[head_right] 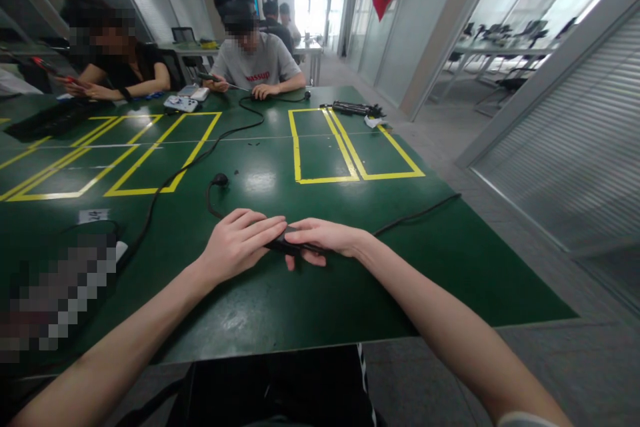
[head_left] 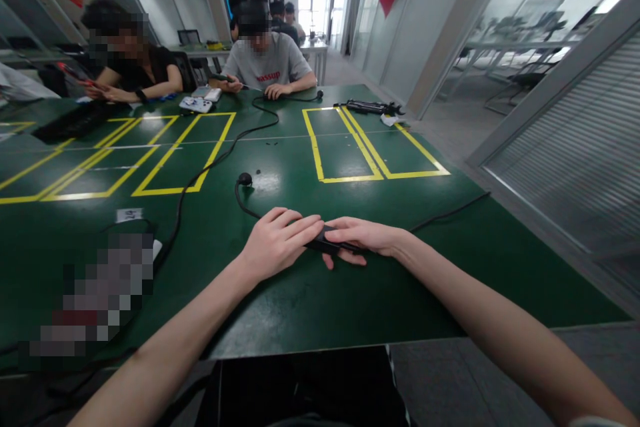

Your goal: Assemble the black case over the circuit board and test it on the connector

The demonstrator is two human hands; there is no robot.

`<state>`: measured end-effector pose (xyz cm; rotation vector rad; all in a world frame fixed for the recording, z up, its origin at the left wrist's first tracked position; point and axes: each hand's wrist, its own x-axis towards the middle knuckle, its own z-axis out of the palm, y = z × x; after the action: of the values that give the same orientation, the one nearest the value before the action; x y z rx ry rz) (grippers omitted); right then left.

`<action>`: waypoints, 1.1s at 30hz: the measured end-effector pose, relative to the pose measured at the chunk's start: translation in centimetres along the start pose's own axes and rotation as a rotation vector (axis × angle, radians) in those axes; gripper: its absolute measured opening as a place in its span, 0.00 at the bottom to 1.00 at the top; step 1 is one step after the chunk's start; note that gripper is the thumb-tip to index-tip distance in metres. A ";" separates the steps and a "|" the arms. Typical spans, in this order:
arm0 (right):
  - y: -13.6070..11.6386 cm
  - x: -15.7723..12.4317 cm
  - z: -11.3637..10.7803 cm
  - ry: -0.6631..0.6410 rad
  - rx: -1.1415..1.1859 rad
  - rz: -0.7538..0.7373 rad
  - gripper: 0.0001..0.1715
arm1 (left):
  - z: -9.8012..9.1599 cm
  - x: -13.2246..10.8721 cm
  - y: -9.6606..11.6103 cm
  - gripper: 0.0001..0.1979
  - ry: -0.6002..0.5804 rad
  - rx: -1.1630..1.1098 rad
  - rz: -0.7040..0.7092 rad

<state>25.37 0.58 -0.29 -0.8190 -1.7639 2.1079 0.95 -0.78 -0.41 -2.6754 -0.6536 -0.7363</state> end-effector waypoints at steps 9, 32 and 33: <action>0.5 0.6 1.4 0.380 -0.716 -0.174 0.23 | -0.2 -0.3 -0.4 0.28 -0.147 -0.365 -0.307; 1.6 1.0 -3.0 0.883 -0.717 -0.378 0.27 | 1.1 -0.4 -0.4 0.23 0.059 -0.310 -0.449; 1.1 0.6 -4.4 0.980 -0.613 -0.355 0.27 | 1.1 -0.5 -0.5 0.22 0.053 -0.311 -0.440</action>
<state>27.58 4.20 -1.96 -1.2598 -1.7331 0.6739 0.82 -0.10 -1.52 -2.7996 -1.2269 -1.0951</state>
